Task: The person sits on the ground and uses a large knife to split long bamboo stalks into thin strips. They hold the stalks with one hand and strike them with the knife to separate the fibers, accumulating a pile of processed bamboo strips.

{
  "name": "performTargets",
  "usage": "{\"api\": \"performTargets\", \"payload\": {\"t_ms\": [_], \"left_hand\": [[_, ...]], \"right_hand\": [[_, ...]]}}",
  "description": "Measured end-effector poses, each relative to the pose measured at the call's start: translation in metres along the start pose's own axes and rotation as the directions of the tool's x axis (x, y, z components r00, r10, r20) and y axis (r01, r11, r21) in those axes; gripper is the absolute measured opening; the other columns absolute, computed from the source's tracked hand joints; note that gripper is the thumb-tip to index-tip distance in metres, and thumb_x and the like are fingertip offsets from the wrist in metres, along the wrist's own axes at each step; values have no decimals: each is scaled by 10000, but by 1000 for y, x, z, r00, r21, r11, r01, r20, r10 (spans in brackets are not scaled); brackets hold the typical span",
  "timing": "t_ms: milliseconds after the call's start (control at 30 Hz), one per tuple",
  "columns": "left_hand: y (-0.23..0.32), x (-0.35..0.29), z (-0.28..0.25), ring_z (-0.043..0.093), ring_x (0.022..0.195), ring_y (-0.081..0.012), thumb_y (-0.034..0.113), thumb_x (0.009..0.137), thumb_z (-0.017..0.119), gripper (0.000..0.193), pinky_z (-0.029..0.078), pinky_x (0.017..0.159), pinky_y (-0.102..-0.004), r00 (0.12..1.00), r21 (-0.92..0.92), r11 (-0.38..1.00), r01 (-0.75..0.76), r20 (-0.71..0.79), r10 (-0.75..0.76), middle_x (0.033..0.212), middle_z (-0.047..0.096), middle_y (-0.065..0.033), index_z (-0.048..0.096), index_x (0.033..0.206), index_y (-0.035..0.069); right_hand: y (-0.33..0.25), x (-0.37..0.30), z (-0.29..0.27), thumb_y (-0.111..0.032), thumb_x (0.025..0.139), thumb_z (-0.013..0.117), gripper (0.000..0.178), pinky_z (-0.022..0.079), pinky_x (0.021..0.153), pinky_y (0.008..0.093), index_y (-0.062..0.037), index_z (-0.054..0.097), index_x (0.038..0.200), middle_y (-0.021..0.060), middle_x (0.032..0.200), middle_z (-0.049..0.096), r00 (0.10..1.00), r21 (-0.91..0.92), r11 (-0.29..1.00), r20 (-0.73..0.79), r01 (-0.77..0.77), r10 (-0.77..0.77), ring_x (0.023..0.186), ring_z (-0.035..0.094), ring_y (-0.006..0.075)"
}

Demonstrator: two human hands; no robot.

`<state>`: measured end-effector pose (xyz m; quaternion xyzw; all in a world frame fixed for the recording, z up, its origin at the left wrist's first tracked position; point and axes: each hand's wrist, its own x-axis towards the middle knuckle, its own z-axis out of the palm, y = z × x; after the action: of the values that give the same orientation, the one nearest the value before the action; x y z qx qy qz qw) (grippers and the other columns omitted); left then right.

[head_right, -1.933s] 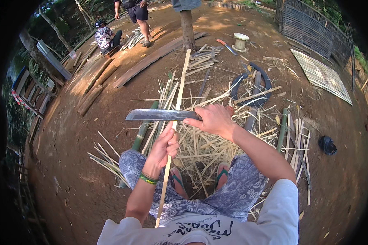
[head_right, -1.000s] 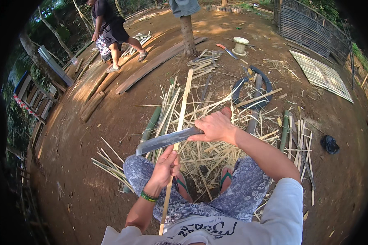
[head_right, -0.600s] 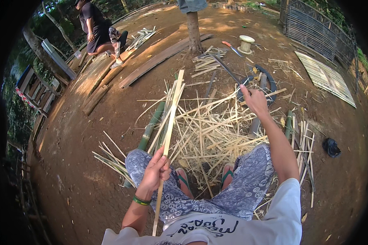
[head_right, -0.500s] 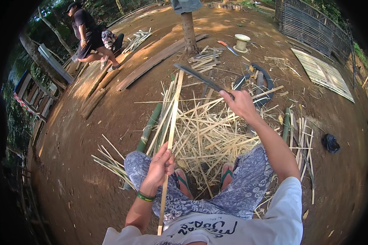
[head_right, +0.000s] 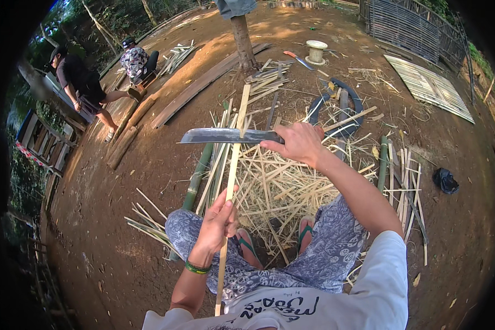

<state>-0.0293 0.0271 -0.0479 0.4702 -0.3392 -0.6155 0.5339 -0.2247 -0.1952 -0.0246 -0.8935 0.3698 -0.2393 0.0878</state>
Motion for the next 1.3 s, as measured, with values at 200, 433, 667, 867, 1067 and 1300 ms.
{"api": "performTargets", "payload": {"t_ms": [200,433,667,867,1067,1300], "left_hand": [[-12,8,0,290,470,-37,201,1089,402,448,279,415,-209,997,49,999,-13,-73,17,653,327,59,350,1524,108],[-24,-27,-15,292,474,-27,200,1091,395,448,275,431,-199,999,127,992,-11,35,7,640,327,74,356,1528,110],[0,-5,0,250,488,-36,195,1089,394,433,241,442,-201,987,65,986,-157,48,154,659,299,66,351,1510,100],[-1,-7,-11,251,488,-38,212,1095,375,402,237,439,-210,995,-4,995,-101,15,101,656,280,65,368,1482,105],[-3,18,-3,271,489,-40,220,1094,378,367,254,439,-204,1000,31,999,-9,-25,10,666,286,69,427,1448,136],[2,21,18,293,455,-29,224,1091,401,380,262,414,-209,997,129,989,-75,-15,77,614,315,77,424,1458,129]], "right_hand": [[-20,-9,15,-768,865,495,728,471,460,414,-68,651,740,97,526,568,932,-79,929,56,361,-357,478,609,290],[46,5,-4,-747,915,438,761,520,512,440,-39,711,846,106,512,578,968,105,962,29,-250,249,501,624,263],[-15,-10,10,-721,936,420,769,507,539,445,-18,709,819,130,546,594,985,-22,1000,171,-21,24,531,627,316],[37,-3,13,-575,987,487,657,380,486,354,19,610,735,95,502,456,866,556,744,-84,-370,493,473,488,178],[-4,-19,0,-628,931,547,611,424,461,413,-57,652,743,102,499,551,968,312,938,-238,151,-76,443,569,285],[-25,-20,6,-740,812,603,646,440,461,441,-106,591,693,79,528,589,951,-58,950,-26,306,-308,461,599,296]]}}
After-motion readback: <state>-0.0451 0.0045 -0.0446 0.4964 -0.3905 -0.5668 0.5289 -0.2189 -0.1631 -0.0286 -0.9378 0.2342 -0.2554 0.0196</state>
